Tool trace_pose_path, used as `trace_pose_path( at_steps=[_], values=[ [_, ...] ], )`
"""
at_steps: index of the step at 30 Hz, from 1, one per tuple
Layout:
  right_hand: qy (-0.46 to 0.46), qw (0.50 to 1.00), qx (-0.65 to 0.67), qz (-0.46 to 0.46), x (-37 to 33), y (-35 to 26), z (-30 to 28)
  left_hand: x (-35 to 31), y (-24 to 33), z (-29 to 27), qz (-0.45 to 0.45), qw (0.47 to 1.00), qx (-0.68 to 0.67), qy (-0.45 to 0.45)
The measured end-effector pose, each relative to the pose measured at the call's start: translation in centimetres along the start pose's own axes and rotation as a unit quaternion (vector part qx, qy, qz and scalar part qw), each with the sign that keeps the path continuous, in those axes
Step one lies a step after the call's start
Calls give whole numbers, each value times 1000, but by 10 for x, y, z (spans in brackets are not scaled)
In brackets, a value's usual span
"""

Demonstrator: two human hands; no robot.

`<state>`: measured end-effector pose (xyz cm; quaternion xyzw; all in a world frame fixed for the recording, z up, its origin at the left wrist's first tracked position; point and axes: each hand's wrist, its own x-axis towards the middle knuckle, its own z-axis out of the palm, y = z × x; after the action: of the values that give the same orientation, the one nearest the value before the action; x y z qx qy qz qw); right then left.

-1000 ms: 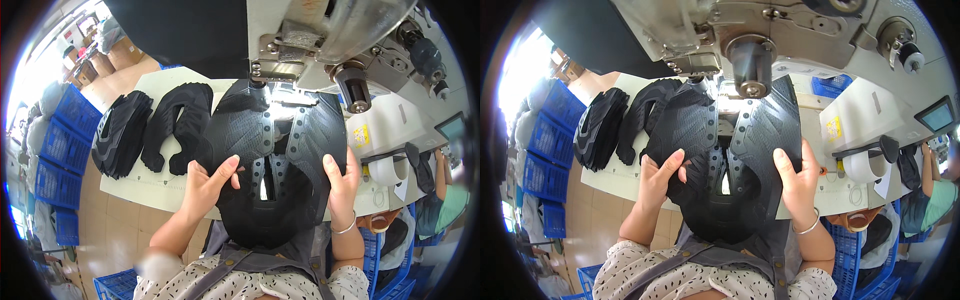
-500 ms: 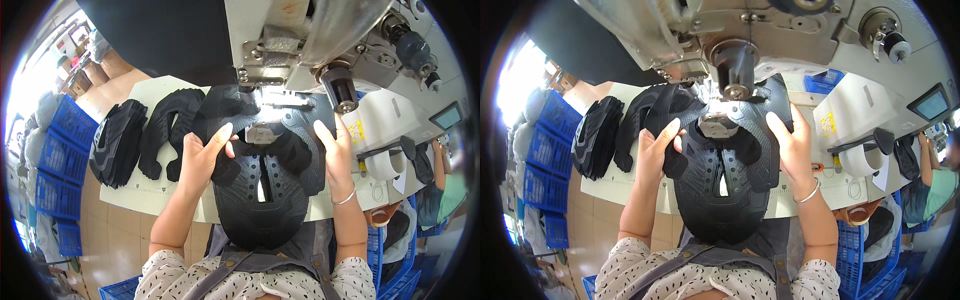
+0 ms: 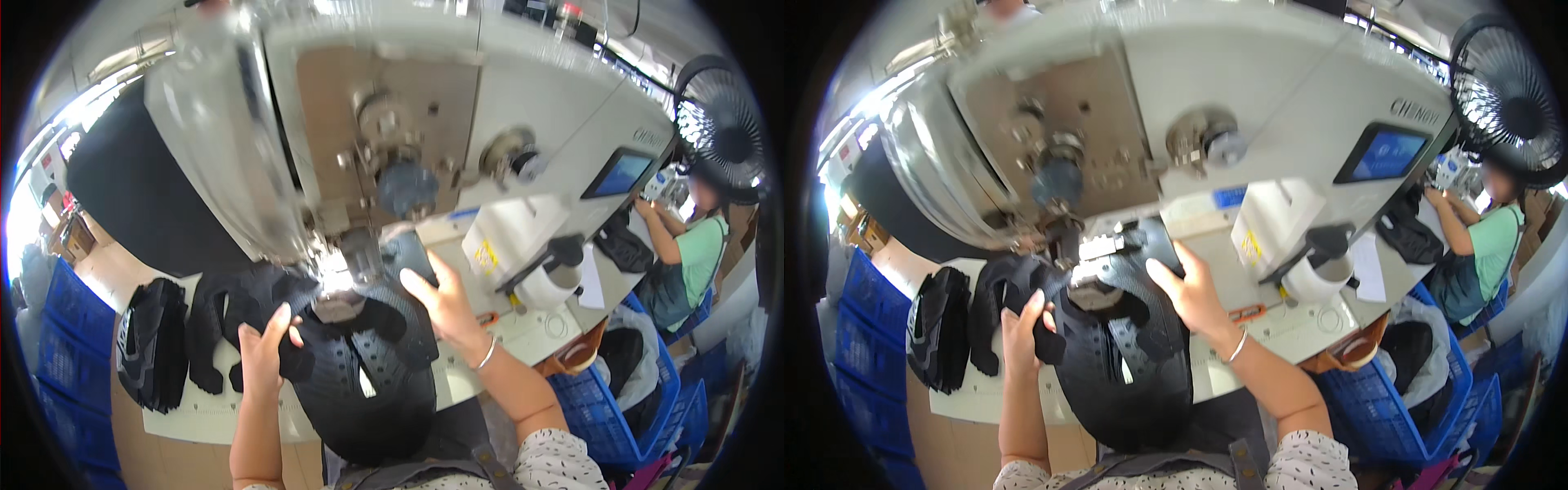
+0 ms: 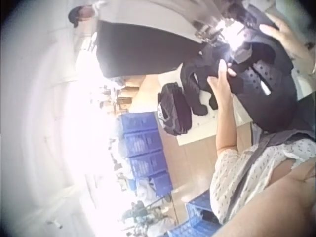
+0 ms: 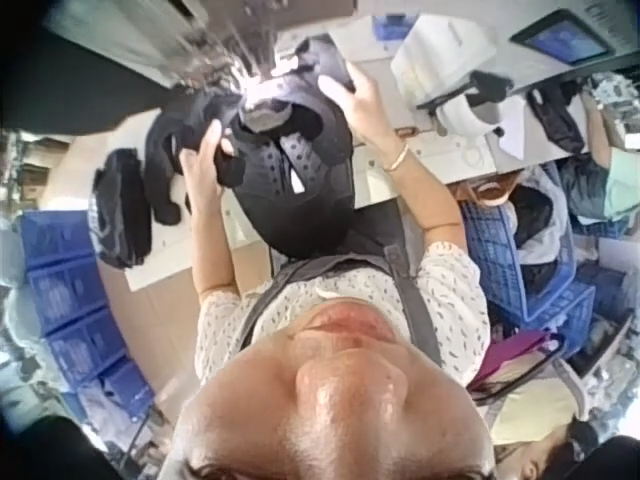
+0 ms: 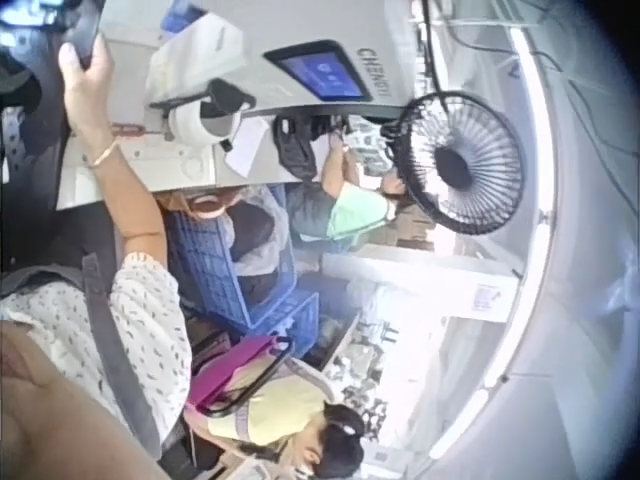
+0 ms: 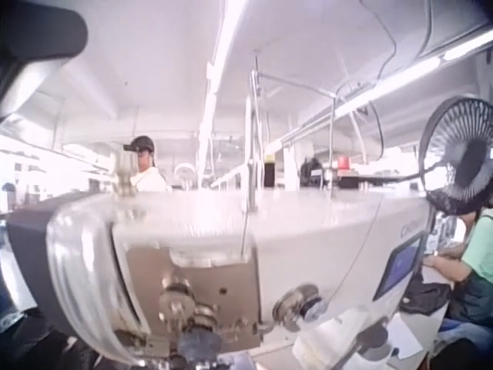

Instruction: Stitching various components of a black shoe upper using an industrial sewing machine.

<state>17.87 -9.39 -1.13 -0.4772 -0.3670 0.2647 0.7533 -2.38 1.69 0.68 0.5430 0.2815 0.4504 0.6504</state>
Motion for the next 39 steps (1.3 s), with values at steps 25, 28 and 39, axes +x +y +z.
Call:
trace_pose_path(
  at_steps=[25,28,39],
  values=[
    [-103,989,70,74,94,26,-9,82,53,-88,17,979,-195,-63],
    [-70,975,-210,27,69,18,-7,50,73,-122,41,975,-203,-81],
    [-8,965,-243,102,-49,-14,-55,-4,108,-204,127,978,-164,19]
  ],
)
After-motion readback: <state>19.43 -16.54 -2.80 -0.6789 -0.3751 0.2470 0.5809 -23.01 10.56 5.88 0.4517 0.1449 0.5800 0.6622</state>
